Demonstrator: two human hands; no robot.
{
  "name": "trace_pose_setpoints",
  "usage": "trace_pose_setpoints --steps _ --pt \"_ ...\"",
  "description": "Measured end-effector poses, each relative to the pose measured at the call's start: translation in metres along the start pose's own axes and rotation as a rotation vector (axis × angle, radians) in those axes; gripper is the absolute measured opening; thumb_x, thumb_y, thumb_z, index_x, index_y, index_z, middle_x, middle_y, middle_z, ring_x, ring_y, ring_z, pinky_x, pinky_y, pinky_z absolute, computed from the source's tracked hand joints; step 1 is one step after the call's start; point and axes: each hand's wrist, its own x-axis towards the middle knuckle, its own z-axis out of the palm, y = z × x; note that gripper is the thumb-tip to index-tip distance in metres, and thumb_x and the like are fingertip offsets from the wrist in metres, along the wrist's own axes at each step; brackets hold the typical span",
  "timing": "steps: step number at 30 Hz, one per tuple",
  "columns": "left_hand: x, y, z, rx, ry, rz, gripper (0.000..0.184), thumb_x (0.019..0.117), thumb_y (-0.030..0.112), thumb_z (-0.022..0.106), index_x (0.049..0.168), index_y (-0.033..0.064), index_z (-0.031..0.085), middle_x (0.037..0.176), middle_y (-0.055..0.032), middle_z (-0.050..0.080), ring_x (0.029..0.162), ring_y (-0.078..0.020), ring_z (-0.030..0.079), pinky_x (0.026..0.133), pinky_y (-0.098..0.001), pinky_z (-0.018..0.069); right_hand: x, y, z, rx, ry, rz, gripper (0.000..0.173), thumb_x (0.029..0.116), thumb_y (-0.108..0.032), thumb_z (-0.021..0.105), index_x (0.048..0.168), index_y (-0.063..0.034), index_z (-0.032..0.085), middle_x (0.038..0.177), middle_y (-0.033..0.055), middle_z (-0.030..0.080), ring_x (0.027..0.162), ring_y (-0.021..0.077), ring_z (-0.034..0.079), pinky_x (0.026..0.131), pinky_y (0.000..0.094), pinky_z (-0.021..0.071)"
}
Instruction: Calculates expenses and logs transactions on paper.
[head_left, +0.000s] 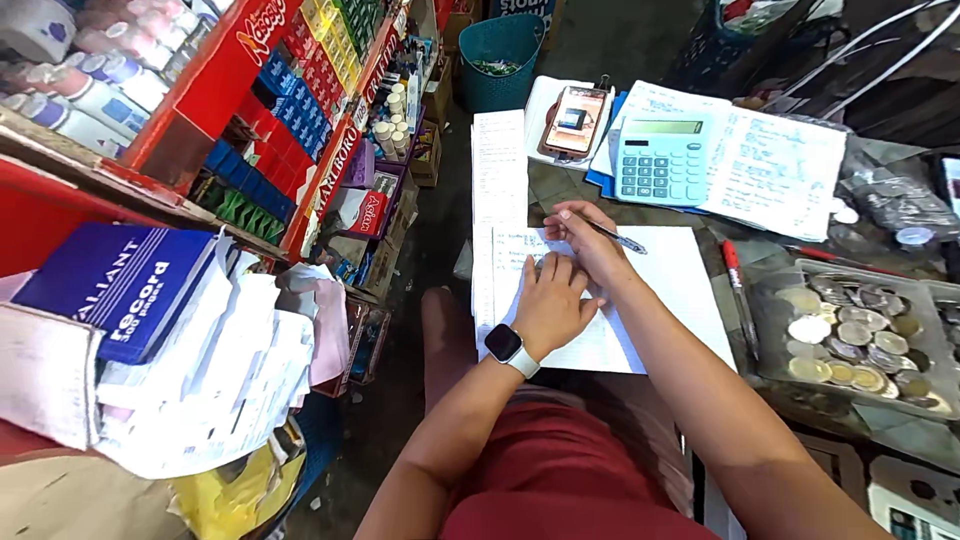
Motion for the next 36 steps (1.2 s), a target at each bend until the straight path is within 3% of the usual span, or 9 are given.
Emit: trace_pose_setpoints --steps 3,7,11,15,20,24,27,32,36 --pt "-0.009 -0.002 -0.009 -0.091 0.002 0.019 0.042 0.1058 0.03 0.052 0.134 0.0011 0.063 0.146 -0.0211 0.055 0.146 -0.0374 0.04 0.122 -0.0602 0.023 -0.006 0.0 0.002 -0.097 -0.004 -0.052 0.024 0.1069 -0.019 0.051 0.125 -0.0053 0.058 0.105 0.0025 0.069 0.091 0.0082 0.069 0.088 0.0285 0.0576" --pt "-0.033 -0.033 -0.033 -0.281 0.322 -0.012 0.024 0.0992 0.012 0.06 0.114 -0.0018 0.073 0.124 -0.0207 0.066 0.124 -0.0358 0.06 0.107 -0.0513 0.0466 -0.008 0.006 0.002 -0.321 -0.051 -0.217 0.031 0.1038 -0.016 0.056 0.128 0.0028 0.058 0.106 0.0091 0.067 0.09 0.0063 0.066 0.087 0.0267 0.0566" --pt "-0.079 -0.08 -0.058 -0.333 0.534 -0.227 0.025 0.1018 0.012 0.057 0.118 -0.0028 0.068 0.13 -0.0211 0.062 0.121 -0.0326 0.061 0.101 -0.0467 0.052 -0.005 0.01 0.002 -0.381 -0.053 -0.286 0.029 0.1019 -0.012 0.058 0.125 0.0056 0.06 0.105 0.0103 0.067 0.09 0.0044 0.065 0.085 0.0229 0.0555" --pt "-0.119 -0.111 -0.053 -0.611 0.565 -0.432 0.026 0.1057 0.017 0.052 0.121 -0.0002 0.063 0.117 -0.0169 0.065 0.091 -0.02 0.067 0.08 -0.0376 0.057 -0.003 0.011 0.002 -0.349 -0.058 -0.303 0.029 0.1006 -0.011 0.059 0.124 0.0064 0.06 0.103 0.0079 0.066 0.09 0.0024 0.065 0.084 0.0209 0.0552" --pt "-0.142 -0.124 -0.008 -0.857 0.27 -0.473 0.027 0.1002 0.012 0.056 0.12 -0.0052 0.06 0.107 -0.015 0.068 0.093 -0.0172 0.067 0.085 -0.0367 0.0559 -0.001 0.011 0.001 -0.359 -0.063 -0.323 0.029 0.1001 -0.011 0.059 0.122 0.0071 0.06 0.103 0.009 0.067 0.089 0.0029 0.065 0.084 0.0208 0.0555" --pt "-0.152 -0.113 0.021 -0.93 0.123 -0.437 0.063 0.0864 0.008 0.069 0.141 -0.0085 0.043 0.143 -0.0271 0.05 0.129 -0.0306 0.055 0.104 -0.0414 0.0504 0.0 0.011 0.001 -0.37 -0.078 -0.324 0.031 0.1006 -0.012 0.058 0.124 0.0077 0.06 0.105 0.0121 0.067 0.09 0.007 0.064 0.084 0.0249 0.0558" --pt "-0.148 -0.106 0.037 -0.939 0.164 -0.421 0.092 0.0812 0.019 0.08 0.153 -0.0065 0.029 0.154 -0.0302 0.038 0.141 -0.0343 0.044 0.113 -0.0438 0.0423 -0.001 0.01 0.001 -0.418 -0.075 -0.358 0.03 0.1008 -0.012 0.058 0.123 0.0077 0.06 0.106 0.0128 0.067 0.091 0.0077 0.065 0.084 0.0247 0.0558" --pt "-0.129 -0.099 0.041 -1.002 0.263 -0.439 0.092 0.079 0.016 0.081 0.153 -0.0051 0.03 0.151 -0.0282 0.044 0.139 -0.0306 0.048 0.114 -0.0437 0.0428 -0.053 -0.032 0.018 -0.785 -0.204 -0.649 0.032 0.0994 -0.017 0.059 0.119 0.0072 0.068 0.115 0.0249 0.07 0.11 0.0353 0.066 0.1 0.0457 0.0525" --pt "-0.121 -0.098 0.042 -1.09 0.256 -0.387 0.07 0.0849 0.008 0.076 0.144 -0.0084 0.041 0.133 -0.0247 0.06 0.122 -0.0226 0.062 0.104 -0.0381 0.0522 -0.113 -0.029 0.02 -0.976 -0.425 -0.581 0.067 0.0846 -0.056 0.074 0.126 -0.0046 0.068 0.141 0.019 0.061 0.139 0.0424 0.049 0.115 0.0626 0.0362"
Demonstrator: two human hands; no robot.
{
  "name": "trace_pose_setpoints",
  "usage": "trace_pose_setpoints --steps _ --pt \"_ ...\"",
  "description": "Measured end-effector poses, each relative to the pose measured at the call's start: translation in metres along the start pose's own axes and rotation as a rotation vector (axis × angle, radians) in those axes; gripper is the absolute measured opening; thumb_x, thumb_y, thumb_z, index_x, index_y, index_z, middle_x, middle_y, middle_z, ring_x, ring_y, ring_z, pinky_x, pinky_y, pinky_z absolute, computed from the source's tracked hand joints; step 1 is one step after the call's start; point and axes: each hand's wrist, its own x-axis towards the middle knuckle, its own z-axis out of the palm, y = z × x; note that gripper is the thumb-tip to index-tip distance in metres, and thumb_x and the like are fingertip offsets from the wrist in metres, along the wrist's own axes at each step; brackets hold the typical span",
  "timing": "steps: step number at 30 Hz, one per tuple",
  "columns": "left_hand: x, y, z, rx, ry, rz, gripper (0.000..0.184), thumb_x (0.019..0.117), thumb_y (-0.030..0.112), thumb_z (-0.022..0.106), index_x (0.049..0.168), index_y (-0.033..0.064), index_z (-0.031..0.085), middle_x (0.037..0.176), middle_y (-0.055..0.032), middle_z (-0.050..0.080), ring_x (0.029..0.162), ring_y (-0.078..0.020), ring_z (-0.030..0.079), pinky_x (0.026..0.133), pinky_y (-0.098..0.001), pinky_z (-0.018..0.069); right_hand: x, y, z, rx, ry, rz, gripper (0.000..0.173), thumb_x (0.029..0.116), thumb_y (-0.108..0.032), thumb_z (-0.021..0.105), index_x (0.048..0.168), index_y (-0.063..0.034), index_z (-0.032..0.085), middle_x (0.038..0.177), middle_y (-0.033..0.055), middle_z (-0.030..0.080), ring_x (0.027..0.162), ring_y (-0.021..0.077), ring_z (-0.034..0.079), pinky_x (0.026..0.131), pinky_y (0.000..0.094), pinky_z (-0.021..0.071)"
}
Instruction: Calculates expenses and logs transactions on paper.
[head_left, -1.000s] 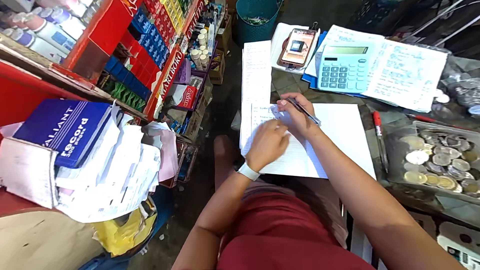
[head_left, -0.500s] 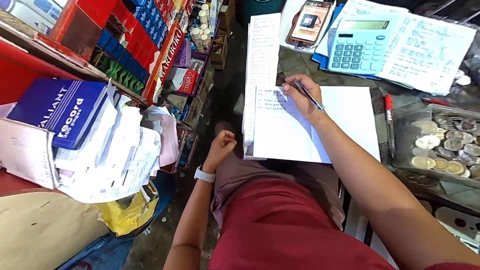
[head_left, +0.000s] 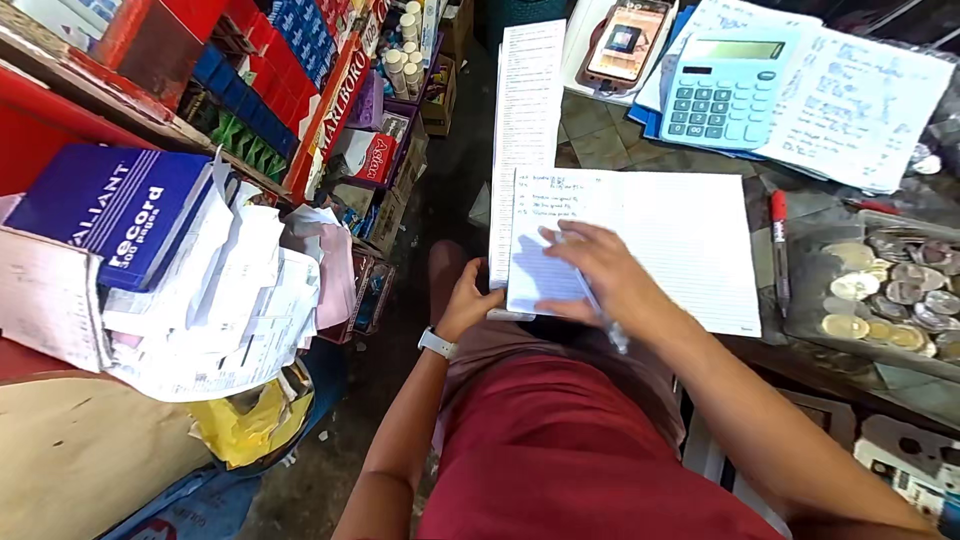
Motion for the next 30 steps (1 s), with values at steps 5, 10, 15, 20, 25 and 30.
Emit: trace_pose_setpoints --steps 5,10,15,20,25,30 --pt "-0.004 0.007 0.003 -0.071 -0.009 0.03 0.032 0.0938 0.003 0.066 0.123 -0.0089 0.057 0.109 -0.0136 0.07 0.1 -0.0108 0.069 0.092 -0.0305 0.0566 -0.052 0.004 0.036 -0.142 0.045 0.002 0.03 0.0952 -0.018 0.061 0.123 -0.0067 0.064 0.145 0.0204 0.059 0.142 0.0468 0.045 0.115 0.0715 0.0281" --pt "-0.016 0.02 0.002 -0.168 0.03 0.064 0.016 0.0967 0.003 0.063 0.111 -0.0039 0.061 0.095 -0.0048 0.072 0.088 -0.0075 0.07 0.085 -0.0287 0.0592 -0.056 -0.009 0.029 0.17 0.485 0.277 0.025 0.0994 -0.003 0.05 0.118 0.0129 0.055 0.117 0.0269 0.069 0.105 0.0131 0.069 0.091 0.0214 0.0533" --pt "-0.022 0.023 0.0 -0.206 0.034 0.112 0.015 0.0962 0.001 0.062 0.11 -0.0027 0.061 0.095 -0.0043 0.073 0.087 -0.0088 0.071 0.084 -0.0298 0.0603 -0.054 -0.011 0.028 0.271 0.52 0.283 0.024 0.1002 -0.002 0.049 0.119 0.0126 0.051 0.123 0.0216 0.069 0.108 -0.0006 0.065 0.091 0.0121 0.049" --pt "-0.023 0.025 0.001 -0.21 0.036 0.097 0.019 0.0961 0.001 0.062 0.114 -0.0037 0.059 0.095 -0.005 0.072 0.087 -0.0094 0.071 0.084 -0.0294 0.0605 -0.054 -0.011 0.031 0.293 0.536 0.269 0.022 0.0994 0.001 0.049 0.119 0.0109 0.053 0.128 0.0186 0.069 0.12 0.0004 0.063 0.098 0.0129 0.0484" --pt "-0.022 0.025 0.001 -0.21 0.034 0.098 0.032 0.096 0.0 0.062 0.125 -0.0053 0.051 0.097 -0.0055 0.072 0.088 -0.0105 0.072 0.084 -0.0303 0.0605 -0.054 -0.011 0.032 0.302 0.542 0.267 0.023 0.099 0.001 0.049 0.12 0.0113 0.052 0.13 0.0192 0.068 0.12 -0.0007 0.062 0.097 0.0114 0.0474" --pt "-0.021 0.029 0.001 -0.116 0.017 0.12 0.072 0.0964 0.001 0.063 0.157 0.0003 0.025 0.102 -0.0113 0.071 0.09 -0.0147 0.073 0.086 -0.0337 0.0614 -0.055 -0.008 0.038 0.221 0.535 0.212 0.024 0.0988 0.004 0.048 0.119 0.0093 0.059 0.132 0.0247 0.066 0.128 0.0164 0.062 0.107 0.0239 0.0479"
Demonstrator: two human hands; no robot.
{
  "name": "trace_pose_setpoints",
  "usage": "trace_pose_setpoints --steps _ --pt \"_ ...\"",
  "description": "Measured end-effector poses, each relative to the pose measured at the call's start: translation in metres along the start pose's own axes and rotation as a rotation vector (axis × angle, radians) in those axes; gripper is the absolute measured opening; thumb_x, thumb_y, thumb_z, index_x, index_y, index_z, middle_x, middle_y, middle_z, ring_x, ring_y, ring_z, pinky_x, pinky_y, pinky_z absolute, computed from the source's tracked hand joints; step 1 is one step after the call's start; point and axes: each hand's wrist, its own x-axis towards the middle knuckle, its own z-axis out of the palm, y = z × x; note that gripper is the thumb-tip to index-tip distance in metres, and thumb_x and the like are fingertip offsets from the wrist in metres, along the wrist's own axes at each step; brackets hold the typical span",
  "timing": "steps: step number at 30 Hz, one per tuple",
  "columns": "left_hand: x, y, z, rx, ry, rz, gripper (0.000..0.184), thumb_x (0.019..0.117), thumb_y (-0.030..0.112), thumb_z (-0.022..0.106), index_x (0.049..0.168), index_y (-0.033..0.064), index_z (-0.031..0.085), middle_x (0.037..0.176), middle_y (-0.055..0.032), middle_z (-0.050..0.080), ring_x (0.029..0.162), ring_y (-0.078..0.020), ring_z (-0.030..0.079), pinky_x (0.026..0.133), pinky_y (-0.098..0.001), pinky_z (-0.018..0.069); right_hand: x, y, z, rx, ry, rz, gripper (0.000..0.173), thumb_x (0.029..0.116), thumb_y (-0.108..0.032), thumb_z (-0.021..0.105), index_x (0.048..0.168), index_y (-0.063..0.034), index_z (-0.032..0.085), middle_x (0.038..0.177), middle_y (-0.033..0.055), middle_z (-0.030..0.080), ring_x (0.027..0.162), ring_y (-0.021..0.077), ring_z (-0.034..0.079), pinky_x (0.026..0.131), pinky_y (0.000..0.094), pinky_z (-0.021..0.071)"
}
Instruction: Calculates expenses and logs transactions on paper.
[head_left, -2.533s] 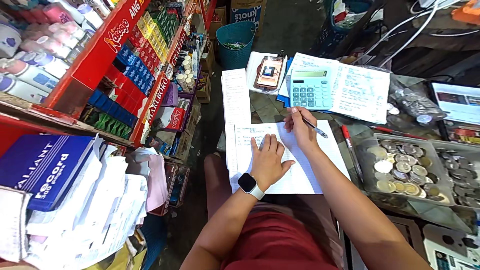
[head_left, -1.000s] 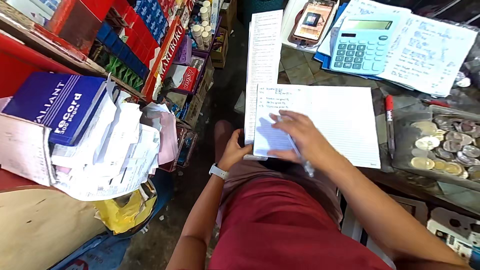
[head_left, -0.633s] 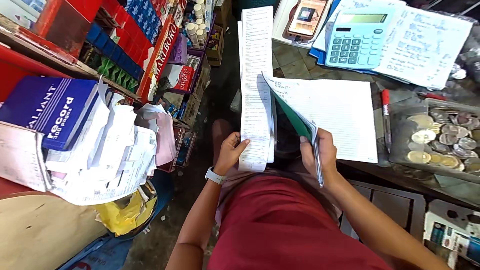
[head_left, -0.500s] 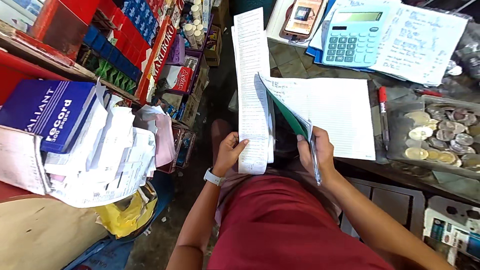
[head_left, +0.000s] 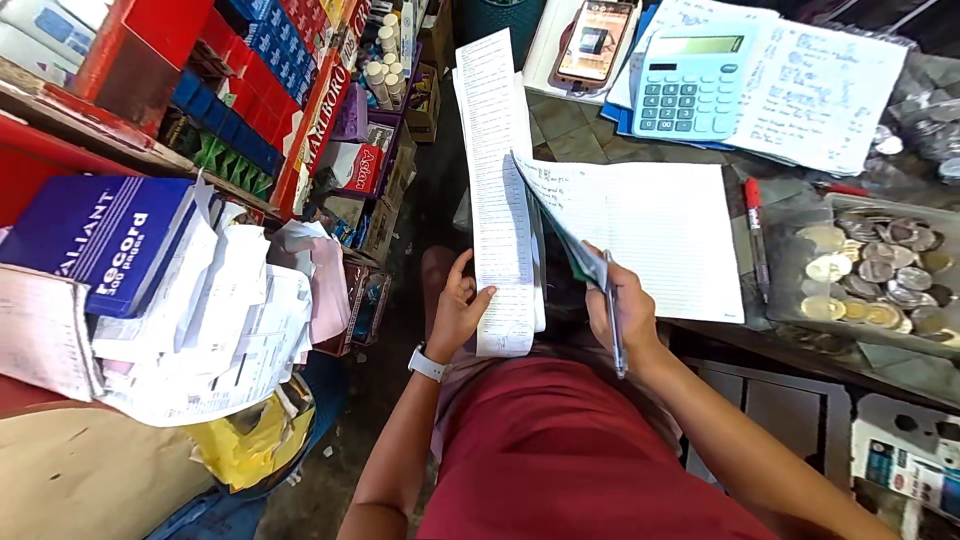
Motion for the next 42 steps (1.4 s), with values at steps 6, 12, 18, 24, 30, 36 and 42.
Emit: trace_pose_setpoints --steps 6,12,18,24,30,36,42 --pt "0.007 0.005 0.0 0.24 -0.111 0.065 0.067 0.0987 0.006 0.059 0.156 -0.008 0.027 0.112 -0.0189 0.072 0.095 -0.017 0.073 0.089 -0.034 0.0603 -0.003 0.009 0.004 -0.218 -0.239 -0.234 0.021 0.1045 -0.007 0.046 0.119 -0.0081 0.062 0.136 0.0196 0.065 0.136 0.0372 0.055 0.118 0.0561 0.0362" --pt "0.024 0.03 0.005 0.805 0.2 0.33 0.042 0.0963 0.012 0.053 0.134 -0.0023 0.063 0.122 -0.0211 0.064 0.112 -0.0324 0.062 0.096 -0.0465 0.0514 -0.004 0.004 0.007 -0.413 -0.422 -0.215 0.04 0.1003 -0.048 0.06 0.112 -0.0113 0.072 0.13 0.0166 0.069 0.134 0.0443 0.055 0.112 0.0723 0.033" --pt "0.081 0.036 0.018 0.995 -0.145 0.428 0.033 0.1033 0.019 0.053 0.126 0.0032 0.071 0.151 -0.0182 0.052 0.148 -0.0399 0.037 0.119 -0.0566 0.0332 0.037 -0.011 -0.001 -0.265 -0.387 -0.032 0.04 0.1067 -0.032 0.048 0.102 -0.0036 0.075 0.099 0.0144 0.075 0.108 0.0336 0.07 0.099 0.0543 0.052" --pt "0.094 0.034 0.025 1.056 -0.21 0.342 0.032 0.1038 0.024 0.053 0.12 0.0007 0.07 0.149 -0.0225 0.052 0.148 -0.0395 0.037 0.121 -0.0523 0.0324 0.147 0.023 0.02 0.474 -0.109 0.572 0.015 0.1011 -0.009 0.05 0.108 -0.0015 0.06 0.092 0.0048 0.062 0.074 0.0124 0.063 0.073 0.0334 0.0579" --pt "0.096 0.032 0.027 1.05 -0.189 0.344 0.031 0.102 0.024 0.054 0.117 0.0013 0.07 0.145 -0.0227 0.055 0.148 -0.0411 0.035 0.123 -0.0513 0.0287 0.18 0.053 0.082 0.474 -0.084 0.587 0.022 0.0969 -0.009 0.07 0.087 -0.0082 0.05 0.064 0.0006 0.059 0.048 0.0086 0.059 0.049 0.0254 0.0563" --pt "0.097 0.029 0.026 1.083 -0.177 0.422 0.031 0.0992 0.024 0.054 0.114 0.0017 0.07 0.14 -0.022 0.059 0.146 -0.0428 0.039 0.121 -0.0524 0.0306 0.172 0.055 0.09 0.219 -0.099 0.442 0.027 0.0975 -0.005 0.061 0.075 -0.0042 0.046 0.059 0.0021 0.047 0.049 0.009 0.051 0.053 0.0248 0.0484" --pt "0.097 0.026 0.027 1.075 -0.155 0.462 0.03 0.0981 0.024 0.056 0.113 0.0022 0.071 0.137 -0.0209 0.061 0.144 -0.0422 0.042 0.121 -0.0518 0.0321 0.17 0.056 0.092 0.123 -0.147 0.376 0.029 0.0957 -0.005 0.064 0.071 -0.0033 0.047 0.063 0.0046 0.048 0.054 0.0111 0.05 0.054 0.0267 0.0448"
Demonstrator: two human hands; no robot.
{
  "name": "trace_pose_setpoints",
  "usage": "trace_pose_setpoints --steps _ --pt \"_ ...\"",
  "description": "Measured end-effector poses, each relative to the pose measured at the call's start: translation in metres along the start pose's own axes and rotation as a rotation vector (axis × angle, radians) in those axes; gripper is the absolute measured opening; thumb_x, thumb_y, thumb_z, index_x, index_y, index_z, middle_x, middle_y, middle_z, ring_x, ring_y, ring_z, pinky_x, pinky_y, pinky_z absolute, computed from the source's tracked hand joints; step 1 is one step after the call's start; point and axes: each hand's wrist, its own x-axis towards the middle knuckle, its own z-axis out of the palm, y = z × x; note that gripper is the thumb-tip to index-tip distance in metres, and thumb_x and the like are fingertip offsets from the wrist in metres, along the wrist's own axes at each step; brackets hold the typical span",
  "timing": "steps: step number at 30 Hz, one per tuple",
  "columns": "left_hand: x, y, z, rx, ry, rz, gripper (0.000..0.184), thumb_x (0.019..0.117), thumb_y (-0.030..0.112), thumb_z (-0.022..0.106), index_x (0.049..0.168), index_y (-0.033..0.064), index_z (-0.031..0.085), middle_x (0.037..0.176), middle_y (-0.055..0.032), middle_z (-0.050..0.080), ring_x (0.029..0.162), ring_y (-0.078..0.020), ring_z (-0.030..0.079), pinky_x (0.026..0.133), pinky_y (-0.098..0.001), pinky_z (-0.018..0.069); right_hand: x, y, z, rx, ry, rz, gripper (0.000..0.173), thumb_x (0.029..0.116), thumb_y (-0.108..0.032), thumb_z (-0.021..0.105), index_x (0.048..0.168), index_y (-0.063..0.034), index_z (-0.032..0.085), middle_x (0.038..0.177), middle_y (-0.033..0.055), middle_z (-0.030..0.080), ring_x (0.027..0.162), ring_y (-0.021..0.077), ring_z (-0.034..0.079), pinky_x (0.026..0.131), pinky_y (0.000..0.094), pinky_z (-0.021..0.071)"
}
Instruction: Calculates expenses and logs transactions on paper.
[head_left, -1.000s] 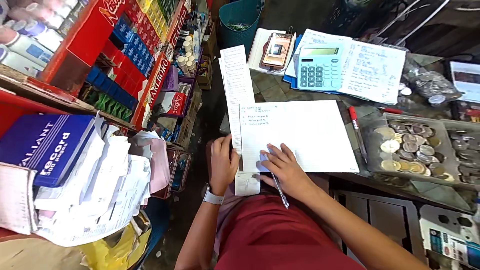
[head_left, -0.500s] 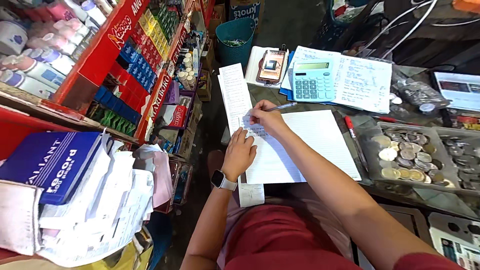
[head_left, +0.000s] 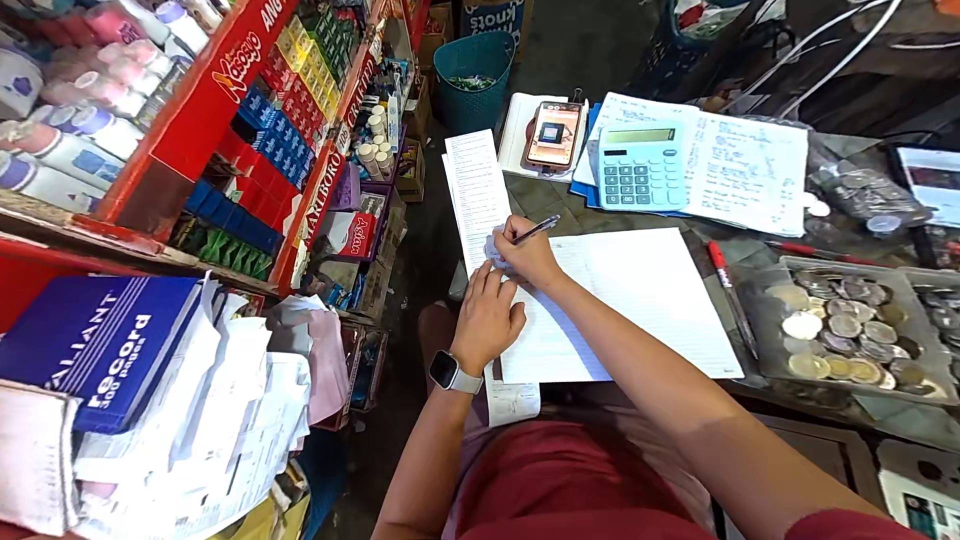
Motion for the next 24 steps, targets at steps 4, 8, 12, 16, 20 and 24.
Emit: trace_pose_setpoints --steps 4,8,12,16,20,24 --pt "0.0002 0.0005 0.0006 -0.01 0.01 -0.002 0.029 0.0973 0.024 0.057 0.111 0.0019 0.071 0.136 -0.0205 0.062 0.144 -0.042 0.043 0.12 -0.0521 0.0325 -0.0009 0.0009 -0.0006 0.031 0.008 0.007 0.028 0.0952 -0.005 0.064 0.072 -0.0033 0.048 0.061 0.0043 0.05 0.052 0.0108 0.053 0.053 0.0268 0.0476" --pt "-0.0002 0.0001 0.0006 -0.008 0.018 0.006 0.029 0.0971 0.023 0.057 0.111 0.0016 0.071 0.135 -0.0204 0.062 0.143 -0.0419 0.043 0.12 -0.0517 0.0335 -0.0012 0.0015 0.0007 -0.002 0.023 -0.018 0.028 0.0954 -0.004 0.062 0.072 -0.0024 0.047 0.065 0.0059 0.048 0.055 0.0118 0.049 0.055 0.0271 0.0445" --pt "0.0003 0.0001 0.0003 -0.003 0.019 0.014 0.029 0.0975 0.023 0.057 0.111 0.0016 0.071 0.135 -0.0207 0.062 0.143 -0.0419 0.043 0.12 -0.0511 0.0325 -0.0009 0.0023 -0.0002 0.006 0.022 -0.049 0.03 0.0944 -0.003 0.062 0.07 -0.0039 0.045 0.065 0.0047 0.046 0.055 0.0103 0.046 0.054 0.0252 0.0404" --pt "0.0 0.0003 0.0 0.0 0.02 0.015 0.028 0.0974 0.023 0.057 0.11 0.0018 0.071 0.134 -0.0206 0.063 0.143 -0.0419 0.044 0.121 -0.0511 0.0324 -0.0009 0.0029 -0.0004 0.054 0.041 -0.03 0.031 0.0937 -0.004 0.062 0.069 -0.0066 0.044 0.059 0.0012 0.046 0.05 0.0067 0.047 0.051 0.0217 0.0423" --pt "0.0002 0.0004 0.0002 -0.001 0.02 0.016 0.03 0.0974 0.023 0.056 0.112 0.001 0.07 0.134 -0.021 0.063 0.143 -0.0421 0.043 0.12 -0.0507 0.0326 -0.0014 0.0029 0.0002 -0.005 0.048 -0.052 0.03 0.0936 -0.003 0.062 0.07 -0.0042 0.045 0.064 0.004 0.045 0.055 0.0096 0.045 0.053 0.0247 0.0391" --pt "-0.0006 0.001 0.0002 0.003 0.024 0.015 0.03 0.0972 0.023 0.057 0.112 0.0011 0.071 0.134 -0.021 0.062 0.142 -0.0428 0.044 0.119 -0.051 0.0341 -0.0029 -0.0015 -0.0001 -0.007 0.049 -0.053 0.029 0.0948 -0.002 0.06 0.071 -0.0034 0.045 0.065 0.0044 0.044 0.057 0.0097 0.043 0.054 0.0243 0.0377"
